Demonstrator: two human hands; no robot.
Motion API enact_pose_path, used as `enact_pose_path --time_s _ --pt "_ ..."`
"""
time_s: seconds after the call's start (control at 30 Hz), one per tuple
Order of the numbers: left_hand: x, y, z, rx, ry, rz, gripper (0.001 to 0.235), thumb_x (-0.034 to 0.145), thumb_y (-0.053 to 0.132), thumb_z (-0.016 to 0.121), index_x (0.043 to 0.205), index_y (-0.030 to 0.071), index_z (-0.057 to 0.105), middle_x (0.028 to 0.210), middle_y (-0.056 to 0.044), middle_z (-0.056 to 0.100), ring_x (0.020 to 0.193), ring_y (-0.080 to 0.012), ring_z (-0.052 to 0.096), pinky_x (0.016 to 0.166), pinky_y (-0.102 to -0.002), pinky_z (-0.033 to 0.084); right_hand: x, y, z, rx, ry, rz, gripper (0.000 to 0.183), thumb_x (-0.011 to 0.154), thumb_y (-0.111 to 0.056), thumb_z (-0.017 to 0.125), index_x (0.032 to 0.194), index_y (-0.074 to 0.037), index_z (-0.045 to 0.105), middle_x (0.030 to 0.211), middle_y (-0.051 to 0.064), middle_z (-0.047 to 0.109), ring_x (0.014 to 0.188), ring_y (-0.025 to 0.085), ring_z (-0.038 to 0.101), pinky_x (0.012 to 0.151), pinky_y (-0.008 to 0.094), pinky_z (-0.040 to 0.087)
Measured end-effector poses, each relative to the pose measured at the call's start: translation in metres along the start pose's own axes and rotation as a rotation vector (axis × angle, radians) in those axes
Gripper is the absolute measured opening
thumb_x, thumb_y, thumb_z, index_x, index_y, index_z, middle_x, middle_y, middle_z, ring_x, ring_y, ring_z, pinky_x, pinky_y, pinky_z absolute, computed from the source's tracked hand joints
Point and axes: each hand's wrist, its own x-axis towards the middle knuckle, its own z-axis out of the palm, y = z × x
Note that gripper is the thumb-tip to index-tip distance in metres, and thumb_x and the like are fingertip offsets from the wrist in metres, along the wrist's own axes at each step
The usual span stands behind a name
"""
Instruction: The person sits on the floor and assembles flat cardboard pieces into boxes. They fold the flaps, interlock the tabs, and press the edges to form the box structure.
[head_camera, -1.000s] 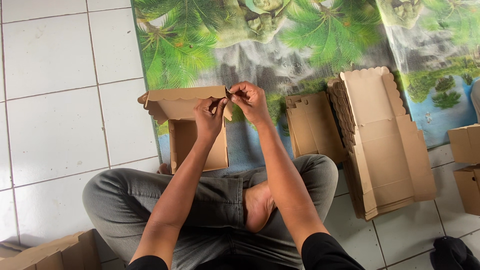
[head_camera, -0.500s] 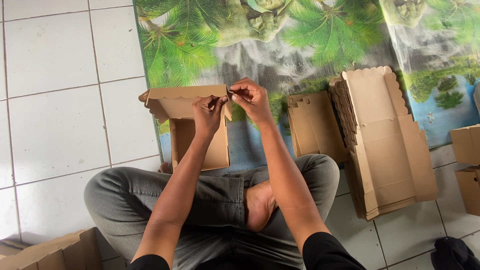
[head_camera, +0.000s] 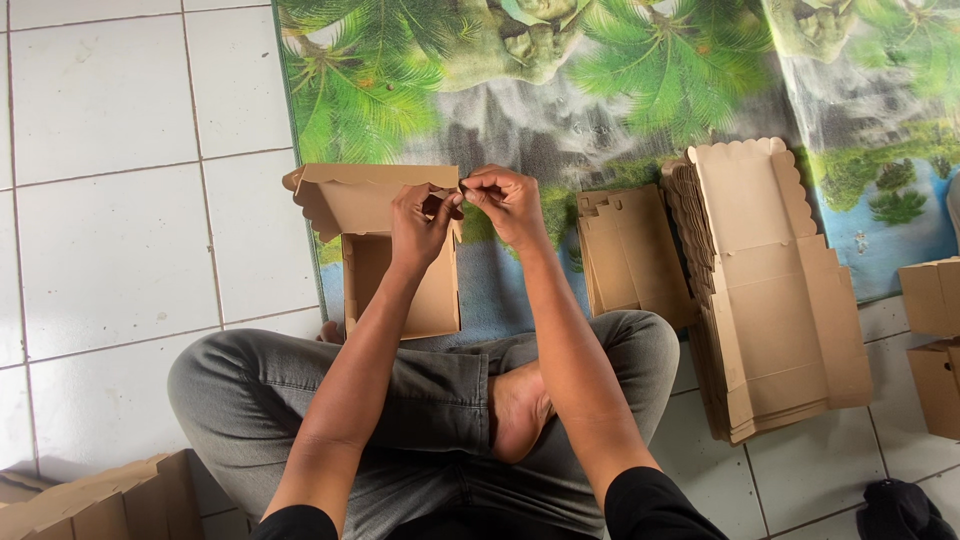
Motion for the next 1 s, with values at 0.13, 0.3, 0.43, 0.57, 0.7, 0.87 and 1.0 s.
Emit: enact_pose_path --time_s 0.13,0.3,0.43,0.57,0.7,0.87,1.0 --pt "0.003 -0.017 0.000 0.019 0.012 -0.041 0.012 0.091 0.010 0.075 0.090 -0.001 0.070 0.059 -0.012 0.067 0.054 -0.0159 0.066 0.060 -0.026 0.052 0.002 -0.009 0.004 -0.017 -0.004 -0.016 0.006 0.086 0.007 0.072 0.091 0.009 0.070 0.084 0.014 0.066 0.084 0.011 0.062 0.073 0.025 0.056" --pt "0.005 -0.011 -0.005 0.040 -0.056 -0.051 0.022 0.093 0.013 0.072 0.074 0.003 0.069 0.052 -0.009 0.064 0.043 -0.0152 0.059 0.055 -0.024 0.049 -0.001 -0.017 0.009 -0.021 -0.047 -0.049 0.012 0.092 0.000 0.066 0.100 0.008 0.068 0.099 0.015 0.063 0.098 0.011 0.058 0.082 0.030 0.057" --pt "0.002 -0.017 -0.005 0.097 -0.067 -0.055 0.032 0.096 0.012 0.067 0.066 0.001 0.062 0.046 -0.012 0.058 0.039 -0.0163 0.052 0.051 -0.026 0.044 0.000 -0.018 0.014 -0.050 -0.101 -0.066 0.024 0.089 -0.008 0.073 0.107 0.007 0.065 0.106 0.017 0.058 0.099 0.025 0.059 0.083 0.041 0.057" --pt "0.001 -0.022 -0.008 0.177 -0.087 0.040 0.030 0.092 0.001 0.062 0.061 0.002 0.060 0.047 -0.016 0.053 0.041 -0.0256 0.045 0.048 -0.032 0.038 -0.002 0.000 0.015 -0.107 -0.079 -0.066 0.033 0.083 -0.012 0.082 0.103 0.000 0.059 0.114 0.015 0.065 0.098 0.022 0.063 0.080 0.037 0.057" --pt "0.004 -0.022 -0.011 0.348 -0.050 0.194 0.023 0.087 0.000 0.065 0.066 -0.002 0.058 0.053 -0.023 0.053 0.053 -0.0451 0.056 0.049 -0.041 0.042 -0.002 0.002 0.016 -0.175 -0.037 -0.123 0.033 0.082 -0.010 0.083 0.102 0.001 0.059 0.106 0.015 0.070 0.089 0.020 0.068 0.074 0.033 0.058" --pt "-0.003 -0.047 -0.009 0.447 0.030 0.285 0.017 0.087 0.007 0.069 0.072 0.004 0.061 0.060 -0.013 0.061 0.057 -0.0328 0.065 0.053 -0.037 0.049 -0.002 -0.002 0.017 -0.210 -0.023 -0.162 0.027 0.085 -0.012 0.079 0.101 0.002 0.063 0.100 0.019 0.070 0.087 0.021 0.069 0.071 0.036 0.059" --pt "-0.010 -0.057 -0.005 0.586 0.075 0.366 0.023 0.090 0.017 0.070 0.073 0.007 0.057 0.060 -0.009 0.062 0.056 -0.0285 0.066 0.049 -0.037 0.050 -0.003 -0.012 0.021 -0.238 -0.037 -0.198 0.020 0.087 -0.011 0.074 0.098 0.002 0.063 0.096 0.019 0.070 0.087 0.024 0.070 0.069 0.038 0.059"
